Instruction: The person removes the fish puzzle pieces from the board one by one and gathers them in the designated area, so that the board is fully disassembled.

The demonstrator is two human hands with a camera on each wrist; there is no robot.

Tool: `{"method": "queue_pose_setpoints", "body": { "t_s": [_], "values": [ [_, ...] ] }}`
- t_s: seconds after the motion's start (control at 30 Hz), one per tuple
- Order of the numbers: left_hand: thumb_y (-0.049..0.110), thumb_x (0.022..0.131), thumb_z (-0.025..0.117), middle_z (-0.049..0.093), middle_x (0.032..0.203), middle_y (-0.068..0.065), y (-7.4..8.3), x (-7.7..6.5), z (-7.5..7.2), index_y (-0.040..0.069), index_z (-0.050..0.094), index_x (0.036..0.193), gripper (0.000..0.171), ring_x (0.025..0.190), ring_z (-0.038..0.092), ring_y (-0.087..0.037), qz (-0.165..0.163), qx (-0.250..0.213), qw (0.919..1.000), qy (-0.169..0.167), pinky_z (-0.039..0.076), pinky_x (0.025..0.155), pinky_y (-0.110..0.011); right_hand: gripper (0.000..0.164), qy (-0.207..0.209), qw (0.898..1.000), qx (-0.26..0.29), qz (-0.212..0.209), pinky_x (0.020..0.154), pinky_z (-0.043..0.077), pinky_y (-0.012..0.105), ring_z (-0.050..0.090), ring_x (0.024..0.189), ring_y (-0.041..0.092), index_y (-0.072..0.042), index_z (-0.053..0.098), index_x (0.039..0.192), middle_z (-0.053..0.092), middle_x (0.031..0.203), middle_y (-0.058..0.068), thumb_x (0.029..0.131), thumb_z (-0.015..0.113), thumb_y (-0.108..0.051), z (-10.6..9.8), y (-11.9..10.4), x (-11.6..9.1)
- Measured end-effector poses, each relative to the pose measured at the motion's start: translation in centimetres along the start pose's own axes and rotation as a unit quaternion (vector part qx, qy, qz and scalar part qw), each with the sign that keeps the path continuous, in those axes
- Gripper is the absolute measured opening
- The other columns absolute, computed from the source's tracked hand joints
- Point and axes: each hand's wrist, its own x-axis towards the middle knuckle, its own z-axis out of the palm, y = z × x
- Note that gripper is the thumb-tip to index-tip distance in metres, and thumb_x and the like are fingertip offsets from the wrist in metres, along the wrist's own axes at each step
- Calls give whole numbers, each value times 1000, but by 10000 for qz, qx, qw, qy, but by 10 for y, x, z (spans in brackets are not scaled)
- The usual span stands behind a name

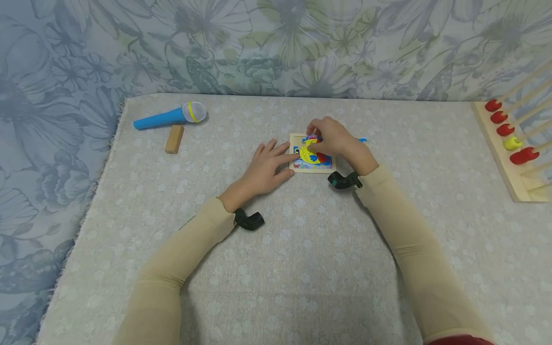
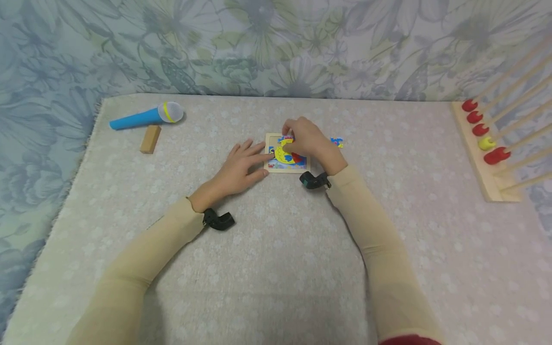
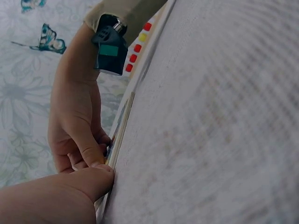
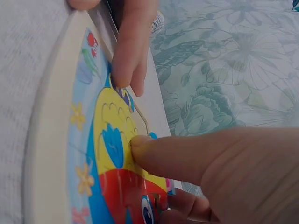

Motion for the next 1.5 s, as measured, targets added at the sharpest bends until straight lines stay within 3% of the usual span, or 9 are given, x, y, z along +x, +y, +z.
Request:
{"method": "queue_pose_setpoints", "body": {
  "t_s": [0.3,0.77,1.0,1.2,1.5],
  "values": [
    [32,102,60,34,166,-12,2,0,0,19,56,148,47,158,15,-43,-29,-51,10000,-7,6,126,-65,35,35,9999,96,72,99,47,50,56,108,35,-7,49,123,61,130,21,95,69,-17,3,-1,-4],
    [32,102,61,34,166,-13,2,0,0,19,57,147,47,158,16,-43,-26,-33,10000,1,7,126,-65,19,329,9979,543,92,90,52,44,60,100,33,-8,56,118,66,120,20,100,60,-11,6,3,-6],
    [32,102,61,34,166,-13,1,0,0,18,56,148,48,158,15,-43,-43,-44,10000,-17,7,126,-65,19,609,9946,829,-112,81,49,37,59,94,32,-5,58,119,67,115,20,101,59,-10,-10,3,-14],
    [32,101,62,34,167,-11,-1,1,2,19,56,148,49,159,14,-42,-117,-87,9999,-26,6,126,-64,20,972,9921,778,-142,74,44,34,56,87,30,-3,62,118,66,110,22,102,55,-12,-28,30,-34],
    [31,100,62,34,167,-11,1,2,3,19,57,147,48,159,14,-42,-91,-71,9999,13,6,126,-64,26,1283,9868,718,676,68,43,33,53,88,26,-3,63,121,62,109,20,103,52,-18,-42,94,-76]
  ]
}}
